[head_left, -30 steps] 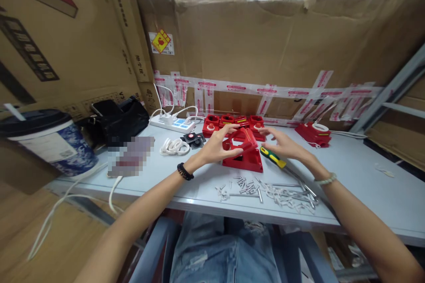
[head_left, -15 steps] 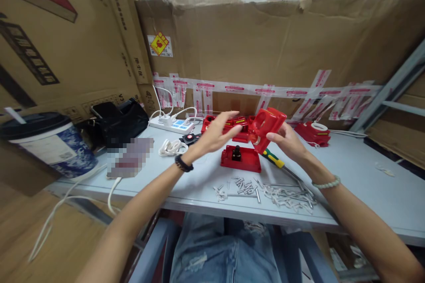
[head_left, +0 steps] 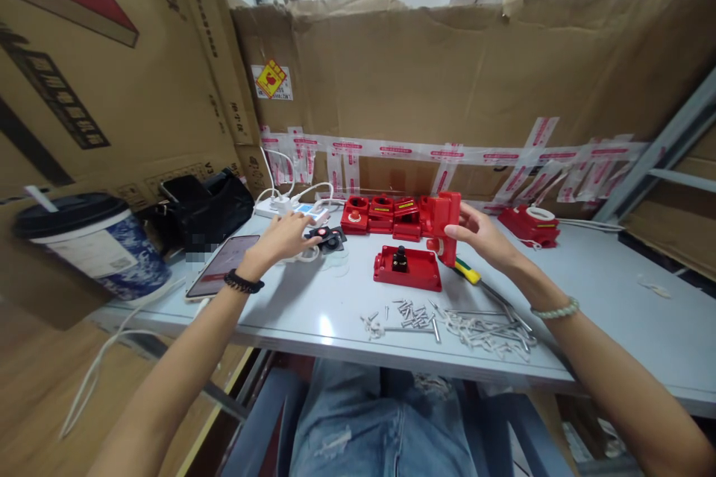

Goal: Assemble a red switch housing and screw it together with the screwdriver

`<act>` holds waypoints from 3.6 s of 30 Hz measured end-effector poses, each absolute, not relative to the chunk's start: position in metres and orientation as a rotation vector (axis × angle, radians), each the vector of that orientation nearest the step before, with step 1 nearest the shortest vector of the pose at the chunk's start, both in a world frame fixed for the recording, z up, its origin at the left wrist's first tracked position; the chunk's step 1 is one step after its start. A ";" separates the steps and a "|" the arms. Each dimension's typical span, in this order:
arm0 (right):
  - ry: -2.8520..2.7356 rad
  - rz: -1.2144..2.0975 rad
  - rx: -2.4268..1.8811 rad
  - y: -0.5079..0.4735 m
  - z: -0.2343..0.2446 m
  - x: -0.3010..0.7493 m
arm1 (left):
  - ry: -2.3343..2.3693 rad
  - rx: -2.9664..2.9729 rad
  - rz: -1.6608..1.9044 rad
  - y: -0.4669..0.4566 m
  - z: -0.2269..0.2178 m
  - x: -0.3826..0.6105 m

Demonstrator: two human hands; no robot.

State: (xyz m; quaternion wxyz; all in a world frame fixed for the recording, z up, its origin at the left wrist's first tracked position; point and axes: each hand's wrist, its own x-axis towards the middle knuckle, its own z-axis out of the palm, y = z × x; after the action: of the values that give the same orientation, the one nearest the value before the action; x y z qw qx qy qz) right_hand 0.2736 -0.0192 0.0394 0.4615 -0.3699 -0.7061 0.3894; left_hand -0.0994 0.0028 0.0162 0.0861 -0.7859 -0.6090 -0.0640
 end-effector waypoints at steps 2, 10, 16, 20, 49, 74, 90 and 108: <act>-1.748 0.962 -0.925 -0.020 0.039 0.273 | -1.921 -2.397 -0.133 0.005 0.015 -0.115; -1.847 0.973 -0.944 -0.024 0.040 0.271 | -1.957 -2.729 -0.358 0.004 0.014 -0.147; -1.864 1.013 -0.875 -0.026 0.040 0.269 | -1.647 -2.811 -1.021 -0.004 0.030 -0.109; -1.897 1.035 -0.785 -0.029 0.040 0.267 | -1.148 -3.001 -1.525 -0.012 0.038 -0.041; -1.989 0.799 -0.805 -0.039 0.033 0.260 | -0.873 -2.981 -1.942 -0.024 0.019 0.044; -1.952 0.642 -0.828 -0.046 0.034 0.254 | -0.916 -2.902 -2.022 -0.036 0.027 0.044; -1.973 0.583 -0.839 -0.047 0.031 0.254 | -0.821 -2.820 -1.970 -0.035 0.024 0.041; -1.877 1.068 -0.749 -0.040 0.030 0.253 | -0.577 -3.022 -1.890 -0.032 0.031 0.033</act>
State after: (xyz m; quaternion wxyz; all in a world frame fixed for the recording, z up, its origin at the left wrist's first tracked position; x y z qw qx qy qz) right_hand 0.2534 -0.0405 0.0298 0.4149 -0.2981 -0.7471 0.4252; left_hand 0.0332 -0.0315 0.0314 -0.2325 -0.8141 -0.1554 -0.5090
